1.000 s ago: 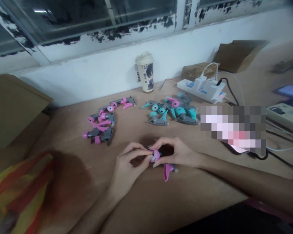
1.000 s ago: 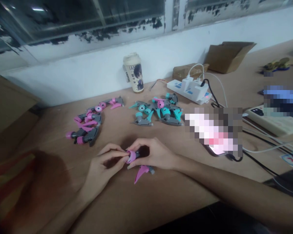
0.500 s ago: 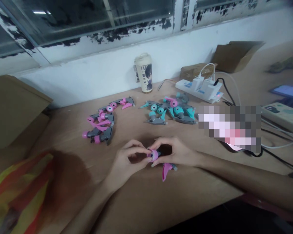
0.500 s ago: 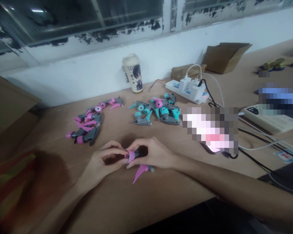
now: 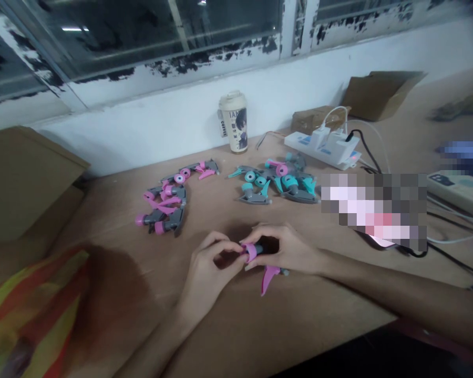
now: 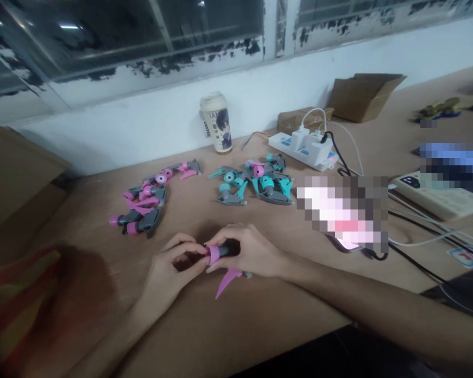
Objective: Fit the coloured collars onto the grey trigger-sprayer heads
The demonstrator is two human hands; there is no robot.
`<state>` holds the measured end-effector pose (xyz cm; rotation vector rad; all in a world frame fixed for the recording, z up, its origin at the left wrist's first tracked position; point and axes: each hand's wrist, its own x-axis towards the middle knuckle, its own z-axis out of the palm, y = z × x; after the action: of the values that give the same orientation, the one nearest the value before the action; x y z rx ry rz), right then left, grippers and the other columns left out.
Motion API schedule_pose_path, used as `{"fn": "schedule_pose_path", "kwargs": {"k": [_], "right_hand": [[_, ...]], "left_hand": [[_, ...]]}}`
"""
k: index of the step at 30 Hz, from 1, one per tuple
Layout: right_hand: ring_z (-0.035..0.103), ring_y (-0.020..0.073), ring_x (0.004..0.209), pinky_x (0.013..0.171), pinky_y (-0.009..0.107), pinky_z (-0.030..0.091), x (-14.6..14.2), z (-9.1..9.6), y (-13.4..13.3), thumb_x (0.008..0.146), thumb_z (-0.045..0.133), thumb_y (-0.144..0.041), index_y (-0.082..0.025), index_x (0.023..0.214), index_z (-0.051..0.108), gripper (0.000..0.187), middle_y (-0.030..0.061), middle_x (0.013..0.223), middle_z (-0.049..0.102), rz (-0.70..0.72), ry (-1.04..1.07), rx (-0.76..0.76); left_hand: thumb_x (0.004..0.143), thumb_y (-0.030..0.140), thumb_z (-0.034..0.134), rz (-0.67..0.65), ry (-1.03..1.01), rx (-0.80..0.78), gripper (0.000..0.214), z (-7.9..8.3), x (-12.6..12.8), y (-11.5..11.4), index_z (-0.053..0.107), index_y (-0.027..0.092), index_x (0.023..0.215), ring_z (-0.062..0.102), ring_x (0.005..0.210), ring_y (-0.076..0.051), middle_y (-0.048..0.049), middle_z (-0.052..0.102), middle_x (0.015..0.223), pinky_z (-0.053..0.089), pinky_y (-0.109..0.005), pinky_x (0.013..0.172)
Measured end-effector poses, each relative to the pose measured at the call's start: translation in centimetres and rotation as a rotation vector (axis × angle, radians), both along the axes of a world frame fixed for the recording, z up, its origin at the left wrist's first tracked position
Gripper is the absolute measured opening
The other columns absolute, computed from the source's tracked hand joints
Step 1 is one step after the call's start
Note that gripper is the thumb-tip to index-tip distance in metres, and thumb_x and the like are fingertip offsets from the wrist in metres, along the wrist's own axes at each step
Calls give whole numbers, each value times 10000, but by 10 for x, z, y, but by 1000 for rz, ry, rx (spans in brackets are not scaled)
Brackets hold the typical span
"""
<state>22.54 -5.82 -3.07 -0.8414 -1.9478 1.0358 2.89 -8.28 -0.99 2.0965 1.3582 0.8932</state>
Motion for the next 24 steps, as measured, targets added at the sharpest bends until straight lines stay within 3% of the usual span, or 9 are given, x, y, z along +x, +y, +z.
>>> {"fn": "schedule_pose_path", "kwargs": {"k": [7, 14, 24], "right_hand": [[635, 159, 852, 789, 294, 481, 0, 0, 0, 632, 772, -367, -223, 932, 670, 348, 16, 909, 684, -5, 28, 24], [639, 164, 873, 812, 306, 486, 0, -3, 0, 651, 757, -379, -232, 956, 667, 350, 19, 931, 684, 7, 31, 39], [635, 165, 878, 820, 310, 481, 1, -1, 0, 657, 753, -378, -238, 934, 665, 323, 15, 937, 688, 8, 41, 49]], "left_hand": [[784, 275, 638, 6, -67, -81, 90, -6, 1, -2, 670, 197, 750, 557, 698, -111, -2, 540, 815, 434, -225, 586], [837, 315, 572, -17, -82, -160, 182, 2, 5, -8, 675, 190, 752, 565, 743, -136, -22, 569, 831, 436, -248, 619], [760, 227, 645, 69, -60, -24, 38, 1, 8, -10, 662, 194, 755, 566, 715, -121, -13, 524, 842, 463, -232, 596]]}}
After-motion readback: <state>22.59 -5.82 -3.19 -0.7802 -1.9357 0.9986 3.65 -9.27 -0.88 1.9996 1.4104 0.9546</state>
